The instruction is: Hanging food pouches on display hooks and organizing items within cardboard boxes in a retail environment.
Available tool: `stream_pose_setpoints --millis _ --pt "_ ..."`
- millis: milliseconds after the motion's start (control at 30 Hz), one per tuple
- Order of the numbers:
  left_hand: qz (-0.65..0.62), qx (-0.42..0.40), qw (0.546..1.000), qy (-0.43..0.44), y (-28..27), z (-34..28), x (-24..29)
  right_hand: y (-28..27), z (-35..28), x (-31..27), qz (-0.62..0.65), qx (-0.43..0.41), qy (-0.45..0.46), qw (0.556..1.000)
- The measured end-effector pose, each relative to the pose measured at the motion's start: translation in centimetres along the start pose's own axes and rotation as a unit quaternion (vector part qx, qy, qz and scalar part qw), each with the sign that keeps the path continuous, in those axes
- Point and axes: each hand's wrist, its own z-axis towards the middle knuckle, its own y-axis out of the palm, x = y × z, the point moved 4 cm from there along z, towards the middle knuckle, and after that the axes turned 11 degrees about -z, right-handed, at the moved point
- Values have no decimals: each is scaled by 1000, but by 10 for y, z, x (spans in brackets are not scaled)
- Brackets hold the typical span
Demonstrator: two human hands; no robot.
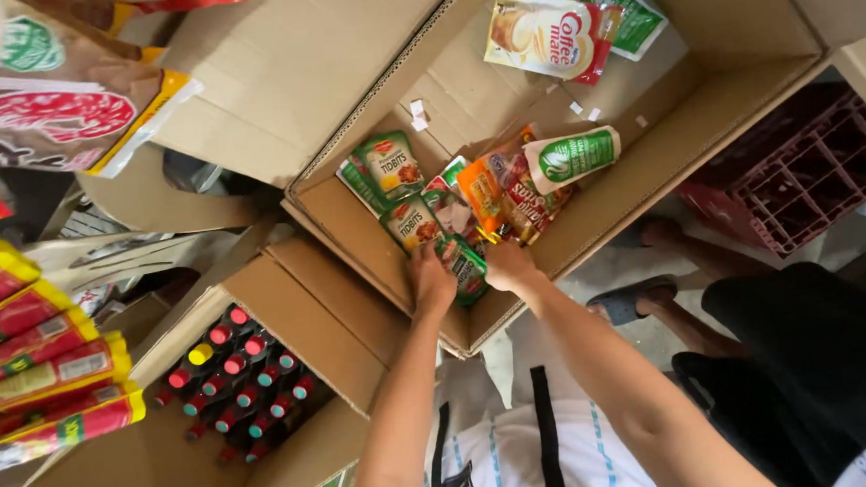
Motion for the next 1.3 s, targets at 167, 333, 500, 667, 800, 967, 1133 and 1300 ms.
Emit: stream_pose_setpoints --millis 167,333,500,667,800,967,1133,1300 --pt "90 -9 996 -4 7 3 -9 26 26 -1 84 -62 27 994" --pt "97 -42 994 -17 -2 -4 6 17 12 -1 142 -104 9 984" --pt "-19 -104 990 -89 -5 3 2 -3 -1 -5 175 86 -115 974" --pt "-39 -107 989 91 -71 -25 95 -123 -81 -43 84 162 -243 953" --pt "80 -76 982 153 -143 -54 174 -215 -155 -79 20 125 -316 940" --pt "-76 -61 974 205 -219 -87 218 -297 -237 -135 89 77 -304 945" --pt "-334 -87 926 153 -277 -120 224 -341 -291 -184 137 205 -438 864" --pt "-494 18 857 146 -354 -152 211 -366 -309 -228 242 206 -387 866"
